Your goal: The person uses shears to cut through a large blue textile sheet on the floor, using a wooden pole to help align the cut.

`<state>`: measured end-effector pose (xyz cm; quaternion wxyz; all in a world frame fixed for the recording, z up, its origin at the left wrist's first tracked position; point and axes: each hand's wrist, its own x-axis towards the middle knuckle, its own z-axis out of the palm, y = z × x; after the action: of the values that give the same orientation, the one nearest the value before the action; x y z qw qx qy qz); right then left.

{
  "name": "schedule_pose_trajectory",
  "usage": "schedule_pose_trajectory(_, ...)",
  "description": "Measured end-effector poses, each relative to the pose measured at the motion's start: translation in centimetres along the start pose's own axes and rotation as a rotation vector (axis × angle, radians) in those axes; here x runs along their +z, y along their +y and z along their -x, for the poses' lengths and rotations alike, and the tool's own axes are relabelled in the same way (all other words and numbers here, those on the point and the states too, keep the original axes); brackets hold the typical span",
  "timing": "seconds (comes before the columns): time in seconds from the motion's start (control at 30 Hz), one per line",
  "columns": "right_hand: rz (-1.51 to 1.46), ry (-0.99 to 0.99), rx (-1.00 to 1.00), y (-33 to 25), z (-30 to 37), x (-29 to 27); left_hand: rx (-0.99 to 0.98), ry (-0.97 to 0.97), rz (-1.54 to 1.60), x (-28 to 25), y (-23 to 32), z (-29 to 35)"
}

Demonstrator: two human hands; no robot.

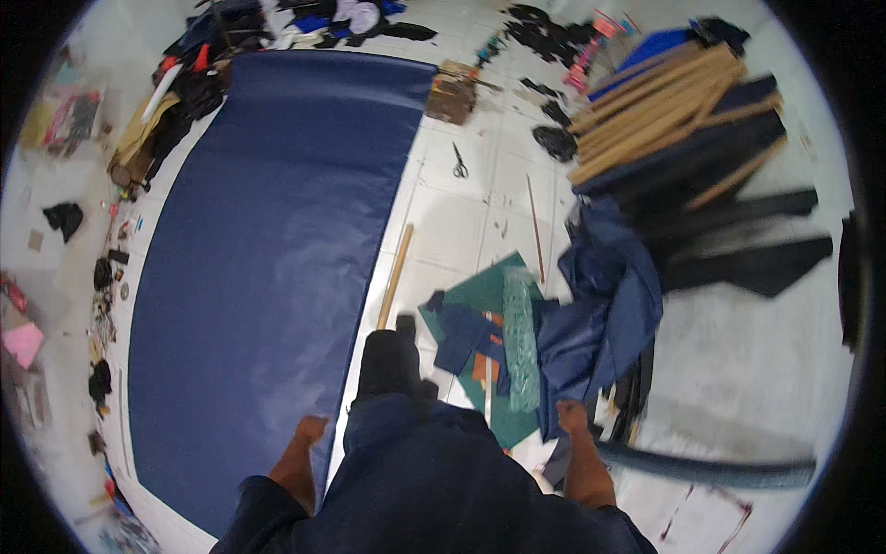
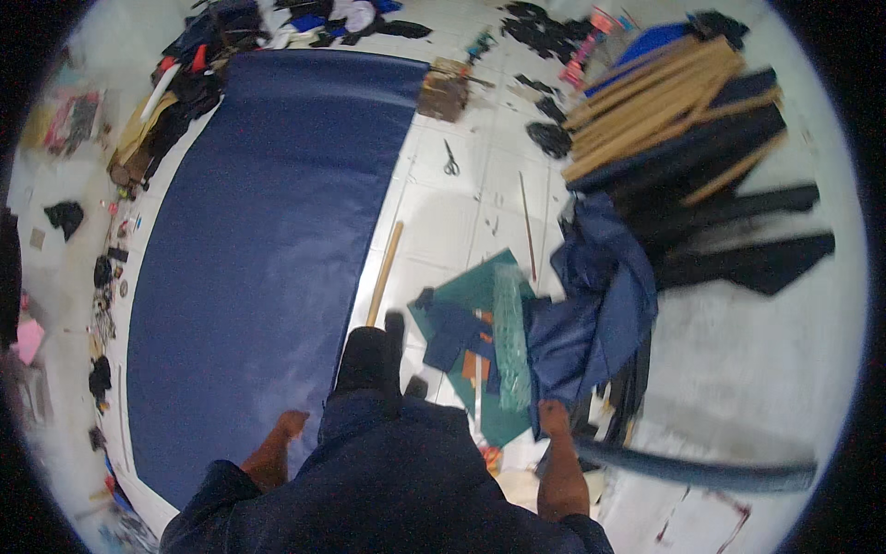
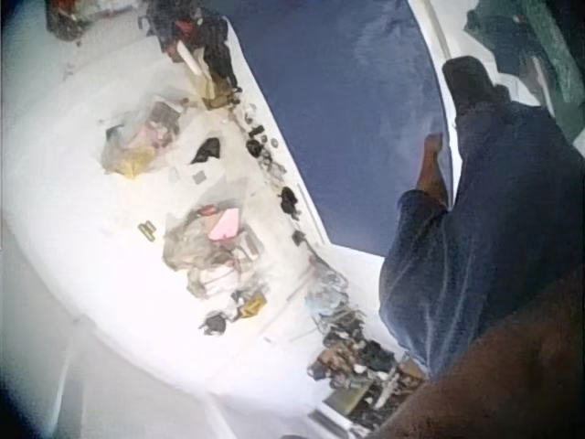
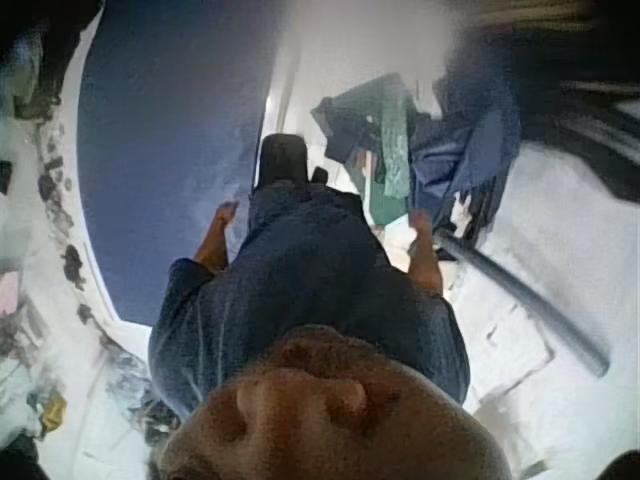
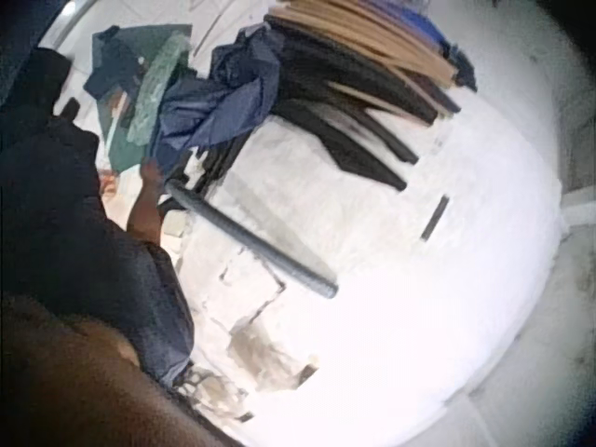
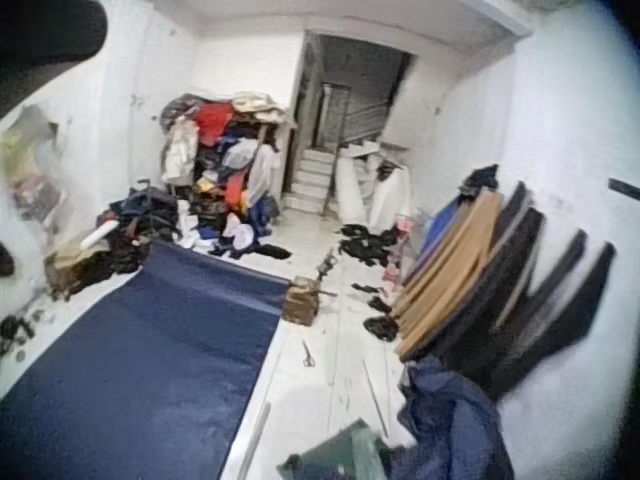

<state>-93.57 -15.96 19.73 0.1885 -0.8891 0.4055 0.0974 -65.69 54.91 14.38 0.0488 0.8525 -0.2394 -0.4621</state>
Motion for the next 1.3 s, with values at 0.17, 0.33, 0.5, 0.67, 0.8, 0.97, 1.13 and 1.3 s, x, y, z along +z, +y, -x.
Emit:
schedule_pose_trajectory(0.17, -0.14, 0.043, -0.257, -20.7, -24.3, -10.5, -0.461, -0.175, 0.606, -5.6, 3.6, -6.4)
schedule_pose_trajectory(0.33, -0.045, -0.424, -0.532, -45.9, -34.8, -11.4, -0.166, 0.522, 0.401, -19.1, 4.9, -18.0)
schedule_pose_trajectory(0.5, 0.016, -0.667, -0.789, -58.5, -40.1, -10.6, -0.306, 0.827, 1.224, -44.1, 15.5, -23.1)
schedule_pose_trajectory(0.67, 0.286, -0.788, -1.184, -63.9, -51.9, -11.1, -0.325, 0.988, 1.363, -53.2, 22.2, -27.7)
schedule_pose_trajectory(0.8, 0.51, -0.808, -1.263, -70.5, -62.3, -14.6, -0.578, 0.843, 0.963, -50.2, 27.4, -36.3)
schedule_pose_trajectory(0.97, 0.726, -1.253, -1.001, -75.4, -75.5, -16.9, -0.501, 0.684, 1.133, -54.9, 36.3, -37.8)
schedule_pose_trajectory(1.13, 1.147, -1.698, -0.587, -75.5, -78.5, -21.9, -0.248, 0.051, 1.87, -54.0, 46.4, -35.3)
schedule_pose_trajectory(1.3, 1.427, -2.082, -0.083, -74.7, -87.3, -15.0, 0.068, -0.306, 2.523, -45.5, 55.7, -40.4)
